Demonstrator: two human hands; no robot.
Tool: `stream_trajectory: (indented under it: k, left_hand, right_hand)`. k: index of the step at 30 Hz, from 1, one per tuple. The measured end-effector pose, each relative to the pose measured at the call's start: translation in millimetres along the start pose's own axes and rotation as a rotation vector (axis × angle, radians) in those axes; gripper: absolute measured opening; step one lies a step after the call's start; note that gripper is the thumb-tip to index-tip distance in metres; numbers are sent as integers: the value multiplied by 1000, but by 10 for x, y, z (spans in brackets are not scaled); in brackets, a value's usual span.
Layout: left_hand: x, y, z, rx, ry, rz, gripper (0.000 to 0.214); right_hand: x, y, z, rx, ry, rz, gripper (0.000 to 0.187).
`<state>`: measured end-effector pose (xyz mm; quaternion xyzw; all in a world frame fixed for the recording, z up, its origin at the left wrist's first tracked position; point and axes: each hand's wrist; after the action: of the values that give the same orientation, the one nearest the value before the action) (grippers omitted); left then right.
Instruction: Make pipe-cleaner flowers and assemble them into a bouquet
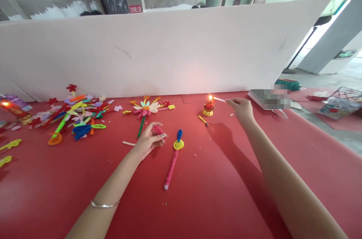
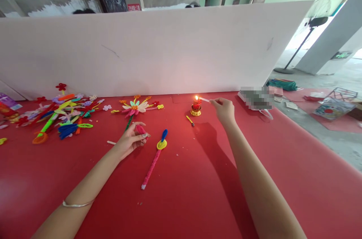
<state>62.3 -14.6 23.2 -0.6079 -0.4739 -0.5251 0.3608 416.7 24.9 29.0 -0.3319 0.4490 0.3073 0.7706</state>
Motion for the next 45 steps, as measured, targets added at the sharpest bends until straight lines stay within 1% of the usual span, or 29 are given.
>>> stream_trajectory:
  k: [3,5,7,11,15,21,23,27,32,38,45]
  left_hand:
    - [-53,27,17,2,-129,-107,33]
    - [-80,46,20,-28,-213,-150,29]
    - [-101,63,18,-59,-246,-165,28]
    - [-135,73,23,-82,-228,-155,28]
    - [-146,60,28,-121,-227,-144,27]
    - [-136,48,13,-267,-169,-58,27]
    - [-135,47,11,-289,-157,-22,26]
    - [-140,51,8,-296,-146,18,25]
    - [-141,61,4,-299,-141,46,24]
    - [-163,63,22,-308,-137,63,24]
    - [-198,43,42,-307,-138,72,24]
  right_hand:
    - [28,62,-16,25,68,-21,33]
    - [40,88,-37,40,88,-47,33]
    - [47,108,-61,49,79,-79,32]
    - [51,147,-119,54,36,-111,31]
    - [57,202,-192,86,29,-84,29]
    - [117,260,-286,124,35,-59,26]
    - [148,274,-311,125,40,-48,27]
    - [217,308,-356,91,23,-32,32]
    - [317,349,-377,37,-4,-67,35]
    - [389,368,-364,76,-28,-86,36]
    - [374,387,-370,46,-33,-99,34]
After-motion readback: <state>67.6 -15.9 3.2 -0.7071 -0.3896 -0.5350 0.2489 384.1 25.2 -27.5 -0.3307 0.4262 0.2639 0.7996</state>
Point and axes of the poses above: each hand's wrist, its own z-axis towards the middle knuckle, its own y-axis out of the palm, x = y × z, and after that the axes turned 10 degrees about z, right-handed
